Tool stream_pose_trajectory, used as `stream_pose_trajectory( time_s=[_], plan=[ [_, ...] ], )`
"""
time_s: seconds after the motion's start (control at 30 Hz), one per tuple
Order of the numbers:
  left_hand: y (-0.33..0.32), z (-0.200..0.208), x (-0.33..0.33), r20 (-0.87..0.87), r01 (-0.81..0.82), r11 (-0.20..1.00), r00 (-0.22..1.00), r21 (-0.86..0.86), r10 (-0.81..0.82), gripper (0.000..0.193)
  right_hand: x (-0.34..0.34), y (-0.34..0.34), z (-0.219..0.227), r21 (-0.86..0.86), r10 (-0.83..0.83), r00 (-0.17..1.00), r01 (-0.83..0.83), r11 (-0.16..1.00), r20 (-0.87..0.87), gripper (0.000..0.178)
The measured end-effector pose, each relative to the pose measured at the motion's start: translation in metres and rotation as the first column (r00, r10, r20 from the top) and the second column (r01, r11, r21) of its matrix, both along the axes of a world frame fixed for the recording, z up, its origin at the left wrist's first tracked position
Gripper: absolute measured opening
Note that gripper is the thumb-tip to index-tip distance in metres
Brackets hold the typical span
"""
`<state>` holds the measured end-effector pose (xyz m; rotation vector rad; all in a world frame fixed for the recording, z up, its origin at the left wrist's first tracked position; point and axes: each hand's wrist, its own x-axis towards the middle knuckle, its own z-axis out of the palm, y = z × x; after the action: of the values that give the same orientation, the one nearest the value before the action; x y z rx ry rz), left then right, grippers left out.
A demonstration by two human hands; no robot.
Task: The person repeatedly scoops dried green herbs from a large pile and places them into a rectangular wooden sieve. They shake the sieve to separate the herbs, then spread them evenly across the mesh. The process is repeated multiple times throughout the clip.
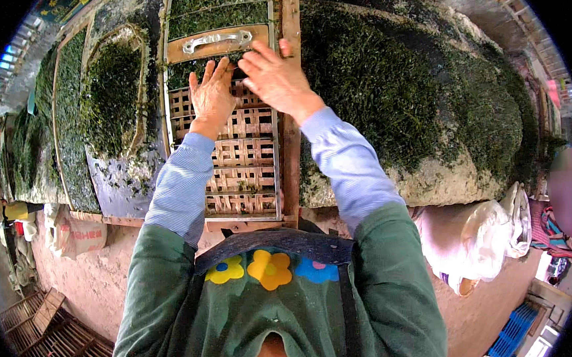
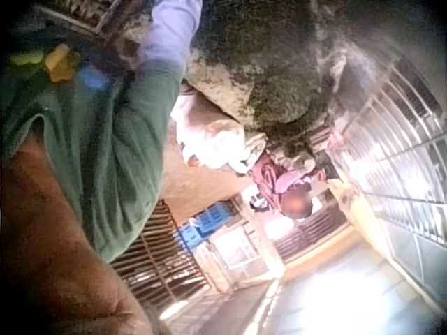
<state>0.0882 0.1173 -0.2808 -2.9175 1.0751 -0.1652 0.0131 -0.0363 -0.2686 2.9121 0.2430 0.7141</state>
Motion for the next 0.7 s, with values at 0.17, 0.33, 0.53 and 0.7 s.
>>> stream_pose_trajectory(
  time_s=[0.17,0.33,0.53,0.7],
  plan=[
    [0.018,-0.004,0.018,-0.065,0.066,0.971,0.994,-0.230,-0.083,0.053,-0.002,0.000,-0.029,0.060,-0.088,0.996,0.086,0.995,0.027,0.039],
    [0.001,0.018,0.009,0.035,0.234,0.841,0.968,-0.487,-0.249,0.054,0.001,0.001,-0.005,0.204,-0.124,0.990,0.134,0.970,-0.061,0.027],
    [0.000,-0.012,0.006,0.048,0.133,0.987,0.990,-0.086,-0.129,0.061,-0.037,-0.015,0.007,0.371,-0.133,0.987,0.092,0.924,0.087,0.017],
    [-0.006,-0.006,0.005,-0.005,0.130,0.986,0.991,-0.104,-0.131,0.065,-0.025,0.015,-0.022,0.151,-0.075,0.997,0.074,0.986,0.004,0.045]
  ],
)
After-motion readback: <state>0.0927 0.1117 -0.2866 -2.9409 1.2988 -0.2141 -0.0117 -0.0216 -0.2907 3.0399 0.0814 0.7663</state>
